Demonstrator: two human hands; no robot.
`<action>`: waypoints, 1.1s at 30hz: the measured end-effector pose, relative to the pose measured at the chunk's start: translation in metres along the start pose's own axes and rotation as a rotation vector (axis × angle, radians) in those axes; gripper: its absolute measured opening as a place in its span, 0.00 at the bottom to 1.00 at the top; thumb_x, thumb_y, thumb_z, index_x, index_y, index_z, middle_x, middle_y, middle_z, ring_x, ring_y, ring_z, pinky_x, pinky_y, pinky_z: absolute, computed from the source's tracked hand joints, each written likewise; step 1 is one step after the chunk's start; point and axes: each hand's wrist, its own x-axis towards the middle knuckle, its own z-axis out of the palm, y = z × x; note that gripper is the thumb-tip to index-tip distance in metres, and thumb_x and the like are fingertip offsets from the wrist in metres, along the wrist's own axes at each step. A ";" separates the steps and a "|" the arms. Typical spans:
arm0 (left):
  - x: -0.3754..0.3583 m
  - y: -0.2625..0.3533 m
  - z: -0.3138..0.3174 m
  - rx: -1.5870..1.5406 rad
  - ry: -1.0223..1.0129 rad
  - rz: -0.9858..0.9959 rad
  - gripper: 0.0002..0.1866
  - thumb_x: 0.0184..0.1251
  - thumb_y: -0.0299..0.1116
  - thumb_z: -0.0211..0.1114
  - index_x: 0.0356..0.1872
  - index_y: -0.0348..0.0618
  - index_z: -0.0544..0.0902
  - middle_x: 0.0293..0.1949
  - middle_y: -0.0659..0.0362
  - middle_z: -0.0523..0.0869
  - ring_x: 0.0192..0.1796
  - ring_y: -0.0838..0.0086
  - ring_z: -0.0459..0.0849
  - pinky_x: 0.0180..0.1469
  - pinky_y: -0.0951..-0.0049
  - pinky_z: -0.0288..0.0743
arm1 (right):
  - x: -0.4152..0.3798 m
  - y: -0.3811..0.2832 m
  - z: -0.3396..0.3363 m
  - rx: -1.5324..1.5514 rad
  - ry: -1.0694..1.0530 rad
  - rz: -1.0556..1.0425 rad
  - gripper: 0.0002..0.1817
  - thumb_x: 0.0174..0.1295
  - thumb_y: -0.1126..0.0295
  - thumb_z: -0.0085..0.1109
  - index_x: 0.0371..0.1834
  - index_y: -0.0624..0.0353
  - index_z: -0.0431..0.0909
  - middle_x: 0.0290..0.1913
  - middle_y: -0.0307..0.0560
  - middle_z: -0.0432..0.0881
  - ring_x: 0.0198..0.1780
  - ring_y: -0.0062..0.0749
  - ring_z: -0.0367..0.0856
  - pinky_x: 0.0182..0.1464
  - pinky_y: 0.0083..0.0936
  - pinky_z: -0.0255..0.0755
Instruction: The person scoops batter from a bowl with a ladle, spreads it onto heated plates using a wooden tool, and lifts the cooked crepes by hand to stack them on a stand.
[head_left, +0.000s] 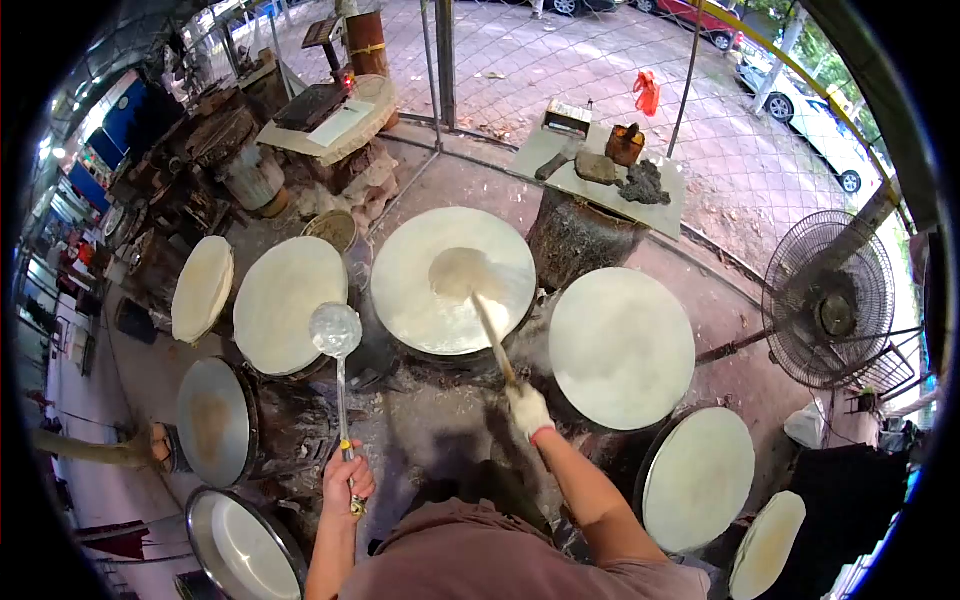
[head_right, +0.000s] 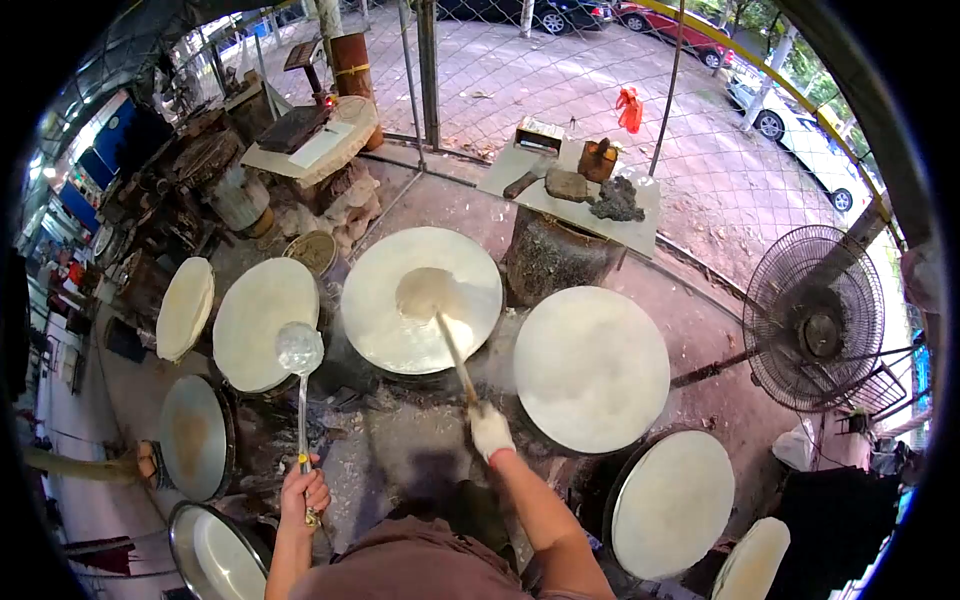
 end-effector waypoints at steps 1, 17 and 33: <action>0.001 -0.006 0.009 -0.015 -0.006 -0.022 0.13 0.66 0.24 0.51 0.51 0.41 0.73 0.19 0.64 0.66 0.13 0.82 0.60 0.15 0.80 0.56 | 0.013 -0.027 -0.020 -0.036 0.012 0.037 0.24 0.64 0.55 0.50 0.52 0.65 0.74 0.49 0.68 0.78 0.55 0.57 0.74 0.55 0.38 0.69; 0.029 0.003 0.028 0.013 -0.025 -0.060 0.14 0.64 0.24 0.54 0.51 0.41 0.72 0.19 0.64 0.67 0.13 0.81 0.62 0.15 0.79 0.57 | 0.128 -0.058 -0.036 -0.115 0.254 0.062 0.19 0.66 0.57 0.44 0.57 0.49 0.71 0.47 0.64 0.79 0.50 0.60 0.77 0.52 0.45 0.69; 0.052 0.042 -0.027 0.020 -0.066 -0.156 0.15 0.63 0.24 0.55 0.52 0.42 0.72 0.20 0.63 0.68 0.14 0.80 0.63 0.16 0.79 0.57 | 0.106 -0.088 0.017 0.402 0.254 -0.016 0.22 0.64 0.62 0.51 0.58 0.62 0.74 0.43 0.54 0.83 0.45 0.33 0.79 0.51 0.25 0.69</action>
